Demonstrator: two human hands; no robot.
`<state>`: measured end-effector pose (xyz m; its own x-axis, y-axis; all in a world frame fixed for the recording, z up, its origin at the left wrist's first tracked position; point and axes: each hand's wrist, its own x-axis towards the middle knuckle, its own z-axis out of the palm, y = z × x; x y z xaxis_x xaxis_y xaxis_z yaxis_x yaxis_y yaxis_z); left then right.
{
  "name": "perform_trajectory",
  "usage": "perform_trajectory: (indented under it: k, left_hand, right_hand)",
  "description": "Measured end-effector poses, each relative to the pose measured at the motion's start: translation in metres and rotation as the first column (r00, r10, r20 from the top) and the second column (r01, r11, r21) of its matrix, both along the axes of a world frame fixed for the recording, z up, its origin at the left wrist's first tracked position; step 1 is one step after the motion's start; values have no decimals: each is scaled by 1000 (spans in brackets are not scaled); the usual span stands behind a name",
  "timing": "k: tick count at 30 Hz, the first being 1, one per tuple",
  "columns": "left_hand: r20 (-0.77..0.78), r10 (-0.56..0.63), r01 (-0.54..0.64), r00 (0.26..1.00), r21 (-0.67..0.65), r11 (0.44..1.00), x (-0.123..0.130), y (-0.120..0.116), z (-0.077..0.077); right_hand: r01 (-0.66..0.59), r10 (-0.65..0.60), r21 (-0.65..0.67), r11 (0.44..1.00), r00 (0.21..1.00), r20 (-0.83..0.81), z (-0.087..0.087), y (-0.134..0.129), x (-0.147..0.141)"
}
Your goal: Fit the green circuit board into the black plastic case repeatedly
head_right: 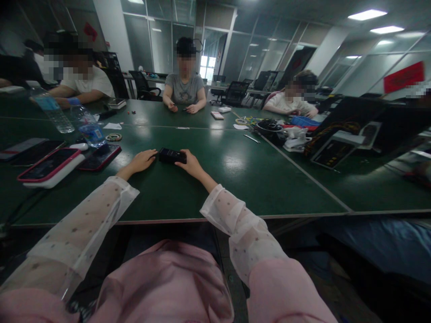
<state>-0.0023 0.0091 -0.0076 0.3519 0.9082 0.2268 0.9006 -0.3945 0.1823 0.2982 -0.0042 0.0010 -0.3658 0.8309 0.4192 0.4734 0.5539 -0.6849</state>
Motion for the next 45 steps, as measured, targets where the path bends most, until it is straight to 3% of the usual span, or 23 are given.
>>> perform_trajectory:
  k: [11,22,27,31,34,39,45]
  left_hand:
    - [-4,-3,3,1000,3,1000,-1,1,-1]
    - [-4,6,-6,1000,-20,1000,-1,-1,2]
    - [-18,-3,3,1000,-12,1000,-1,-2,3]
    - [-31,7,-7,1000,-1,1000,0,-2,3]
    - [-37,12,-12,999,-7,1000,0,-1,1]
    - [-35,8,-8,999,-5,1000,-2,2,-2]
    - [-30,14,-14,999,-10,1000,-2,2,-2]
  right_hand:
    - [-4,4,-5,1000,1000,-11,4,-1,0]
    - [10,-11,-6,1000,972,-234,11,8,3]
    - [201,-171,68,977,936,-307,18,19,16]
    - [414,-348,118,902,863,-367,21,28,36]
    - [513,-462,111,851,832,-307,19,33,51]
    - [594,-573,94,799,799,-182,9,36,61]
    - [606,-600,53,794,794,-93,-3,40,64]
